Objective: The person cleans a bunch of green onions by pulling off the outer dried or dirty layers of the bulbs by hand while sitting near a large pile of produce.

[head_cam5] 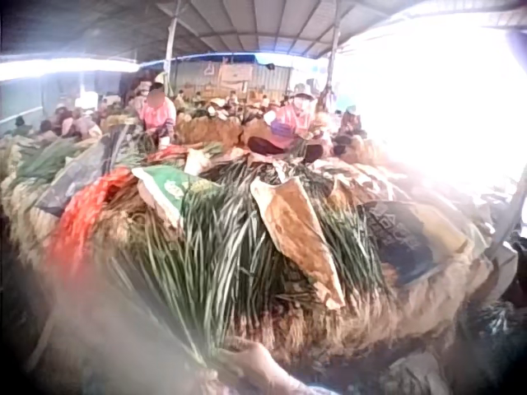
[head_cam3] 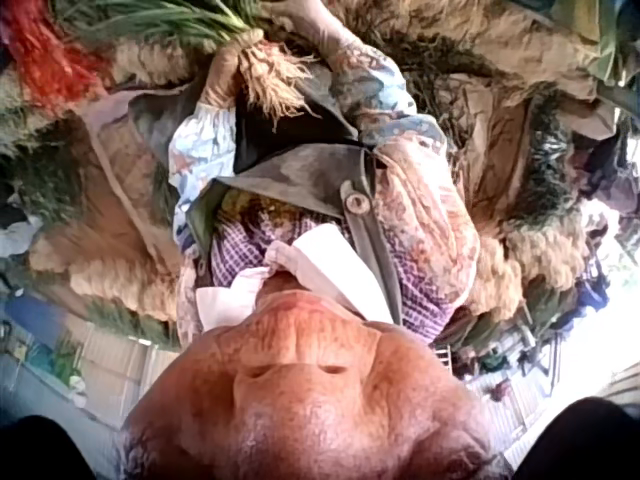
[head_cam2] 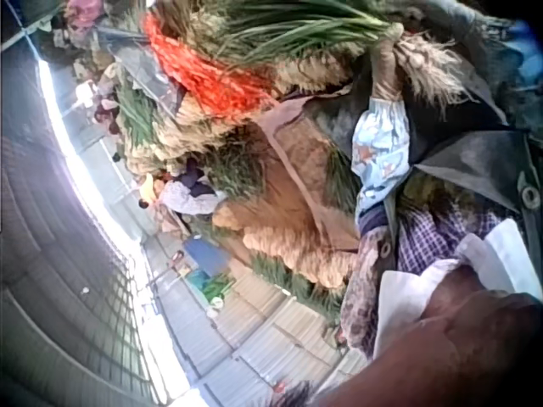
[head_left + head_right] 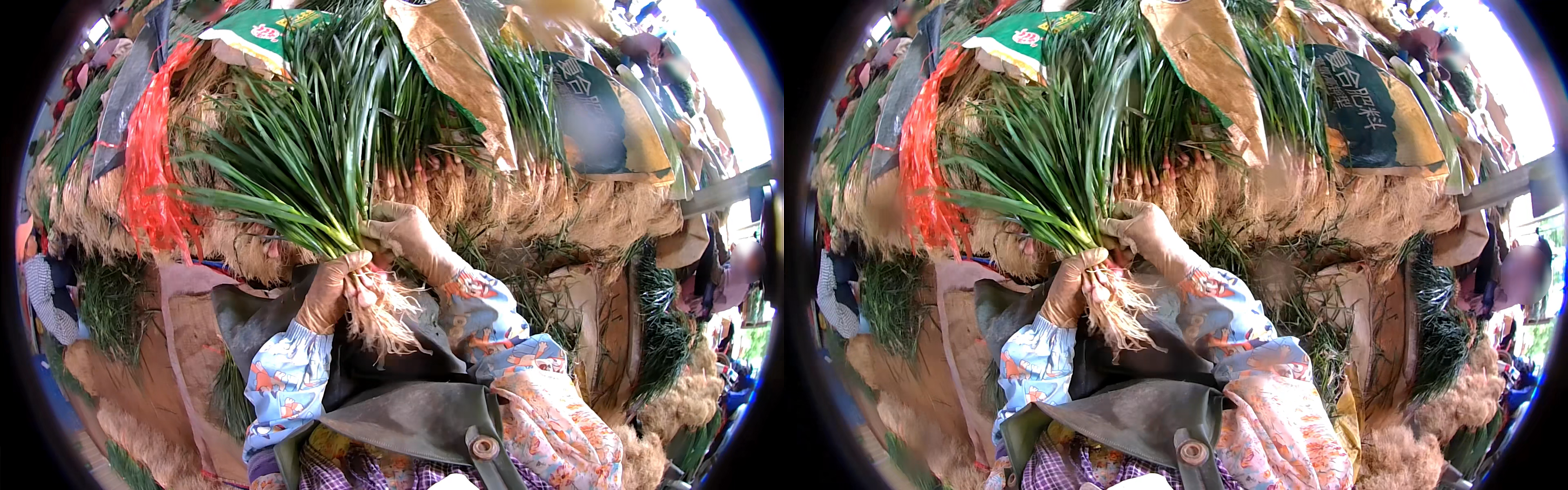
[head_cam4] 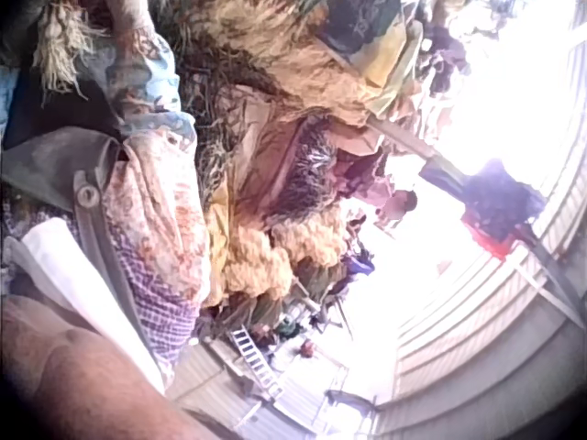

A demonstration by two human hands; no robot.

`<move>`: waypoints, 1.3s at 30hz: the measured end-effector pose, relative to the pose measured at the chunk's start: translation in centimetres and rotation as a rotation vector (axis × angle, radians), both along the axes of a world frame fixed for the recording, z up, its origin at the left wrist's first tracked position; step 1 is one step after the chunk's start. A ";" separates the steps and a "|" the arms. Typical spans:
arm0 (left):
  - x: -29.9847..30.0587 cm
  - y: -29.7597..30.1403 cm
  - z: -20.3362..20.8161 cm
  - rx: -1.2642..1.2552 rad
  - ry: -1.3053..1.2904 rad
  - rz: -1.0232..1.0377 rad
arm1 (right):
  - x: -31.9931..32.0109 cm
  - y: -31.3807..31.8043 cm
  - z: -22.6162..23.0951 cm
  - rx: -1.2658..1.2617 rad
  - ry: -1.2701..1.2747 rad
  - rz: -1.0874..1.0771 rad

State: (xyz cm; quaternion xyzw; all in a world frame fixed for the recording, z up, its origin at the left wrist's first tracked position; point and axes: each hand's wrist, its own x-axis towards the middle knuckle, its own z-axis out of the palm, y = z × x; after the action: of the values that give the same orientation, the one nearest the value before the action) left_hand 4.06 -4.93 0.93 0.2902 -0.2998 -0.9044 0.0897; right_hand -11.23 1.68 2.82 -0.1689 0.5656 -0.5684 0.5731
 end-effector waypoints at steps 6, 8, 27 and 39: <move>-1.2 0.8 1.7 0.049 0.162 0.204 | -0.3 -1.4 -4.4 -0.207 0.660 -0.406; 0.5 0.7 2.8 0.209 0.311 0.165 | -3.5 -0.4 -4.5 0.008 0.352 -0.482; -0.6 0.2 0.0 0.048 0.065 0.019 | -3.2 0.3 -1.5 0.002 1.418 0.185; -0.6 0.6 0.3 0.141 0.220 0.173 | 0.1 -1.6 -2.0 -0.110 -0.002 -0.180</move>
State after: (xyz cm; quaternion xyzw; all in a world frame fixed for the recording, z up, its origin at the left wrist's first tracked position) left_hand 3.49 -4.38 1.20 0.2198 -0.1975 -0.9384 0.1791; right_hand -11.13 0.11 0.78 -0.1481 0.5459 -0.6480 0.5101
